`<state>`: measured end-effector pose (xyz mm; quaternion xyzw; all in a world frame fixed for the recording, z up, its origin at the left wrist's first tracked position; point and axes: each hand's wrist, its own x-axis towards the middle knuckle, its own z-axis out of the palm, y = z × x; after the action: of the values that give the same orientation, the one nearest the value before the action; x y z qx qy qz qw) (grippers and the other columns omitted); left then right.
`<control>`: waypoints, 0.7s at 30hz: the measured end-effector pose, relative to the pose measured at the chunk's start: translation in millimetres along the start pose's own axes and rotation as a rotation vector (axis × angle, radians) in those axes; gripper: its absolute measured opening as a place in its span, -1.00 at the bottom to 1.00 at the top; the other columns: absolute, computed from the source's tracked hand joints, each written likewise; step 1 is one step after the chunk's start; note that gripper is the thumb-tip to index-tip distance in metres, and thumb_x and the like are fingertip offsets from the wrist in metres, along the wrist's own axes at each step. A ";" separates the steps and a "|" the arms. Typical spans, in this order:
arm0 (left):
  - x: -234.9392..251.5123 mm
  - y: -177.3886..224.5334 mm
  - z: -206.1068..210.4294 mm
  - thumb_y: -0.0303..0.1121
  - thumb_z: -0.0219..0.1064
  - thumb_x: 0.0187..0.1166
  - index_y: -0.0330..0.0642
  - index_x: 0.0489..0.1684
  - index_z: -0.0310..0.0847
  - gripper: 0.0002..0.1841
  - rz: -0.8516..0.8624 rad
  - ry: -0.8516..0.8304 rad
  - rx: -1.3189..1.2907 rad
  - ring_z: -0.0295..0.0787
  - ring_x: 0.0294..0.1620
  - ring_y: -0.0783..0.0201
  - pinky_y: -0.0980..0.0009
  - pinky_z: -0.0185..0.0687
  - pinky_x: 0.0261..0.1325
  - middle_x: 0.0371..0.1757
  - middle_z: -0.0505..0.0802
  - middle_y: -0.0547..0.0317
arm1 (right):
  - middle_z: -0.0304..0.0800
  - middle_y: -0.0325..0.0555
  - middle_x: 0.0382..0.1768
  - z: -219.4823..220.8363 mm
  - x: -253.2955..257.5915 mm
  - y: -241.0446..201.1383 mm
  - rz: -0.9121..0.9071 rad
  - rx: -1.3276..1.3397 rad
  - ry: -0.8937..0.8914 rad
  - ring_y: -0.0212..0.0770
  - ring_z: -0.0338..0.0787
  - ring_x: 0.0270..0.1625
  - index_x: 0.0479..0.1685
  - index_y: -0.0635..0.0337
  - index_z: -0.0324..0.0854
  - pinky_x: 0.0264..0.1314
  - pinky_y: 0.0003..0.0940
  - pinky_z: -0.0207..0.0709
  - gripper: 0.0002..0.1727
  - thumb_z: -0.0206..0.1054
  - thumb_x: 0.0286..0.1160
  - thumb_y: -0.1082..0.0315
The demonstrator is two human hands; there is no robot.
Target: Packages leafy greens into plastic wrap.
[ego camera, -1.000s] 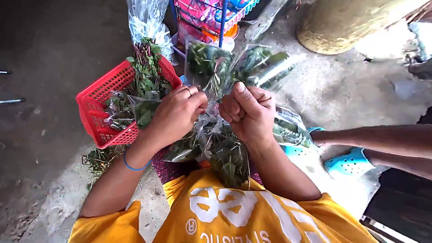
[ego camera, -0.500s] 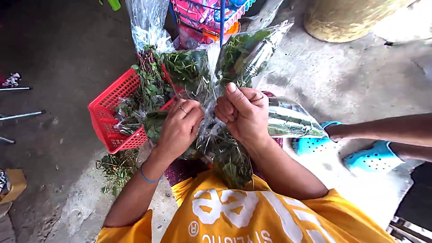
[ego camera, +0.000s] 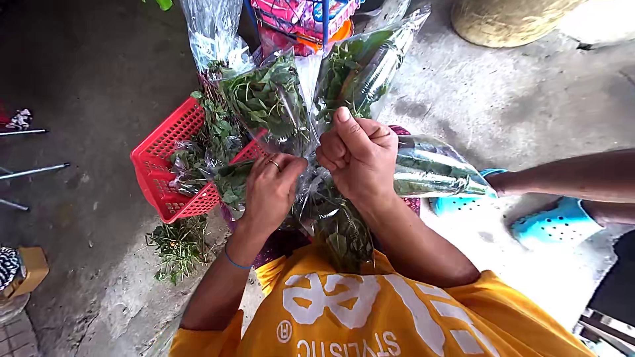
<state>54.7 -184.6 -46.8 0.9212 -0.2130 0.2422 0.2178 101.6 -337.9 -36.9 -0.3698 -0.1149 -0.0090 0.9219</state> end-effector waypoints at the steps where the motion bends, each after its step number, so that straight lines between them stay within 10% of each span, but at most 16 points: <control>1: -1.5 2.6 2.0 -0.54 0.29 0.54 -0.24 -0.21 0.86 -0.83 -0.017 0.026 0.006 0.85 -0.07 0.04 0.17 0.65 0.20 -0.18 0.89 -0.07 | 0.36 -0.36 -0.85 0.8 0.4 -1.0 0.009 0.011 0.013 -0.46 0.36 -0.80 -0.82 0.03 0.38 -0.71 -0.55 0.32 -0.46 0.16 0.75 0.35; 16: -24.9 33.0 8.7 -0.48 0.26 0.56 -0.08 -0.41 0.79 -0.81 -0.018 0.266 0.093 0.77 -0.18 0.29 0.33 0.38 0.20 -0.30 0.92 0.14 | 0.30 -0.41 -0.87 13.0 -0.6 -29.1 0.134 0.158 -0.048 -0.50 0.30 -0.82 -0.84 0.02 0.39 -0.75 -0.59 0.21 -0.44 0.05 0.78 0.37; 21: -21.3 24.0 -2.0 -0.31 0.35 0.65 -0.15 -0.04 0.52 -0.84 -0.226 0.230 -0.221 0.76 -0.02 0.55 0.45 0.49 0.31 -0.18 0.90 0.29 | 0.28 -0.38 -0.86 10.3 0.4 -24.8 0.103 0.144 -0.120 -0.49 0.29 -0.84 -0.78 0.06 0.44 -0.78 -0.61 0.24 -0.47 0.10 0.79 0.29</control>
<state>25.2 -197.1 -49.6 0.8760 -0.1071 0.2949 0.3664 97.4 -348.8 -12.8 -0.3077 -0.1511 0.0691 0.9369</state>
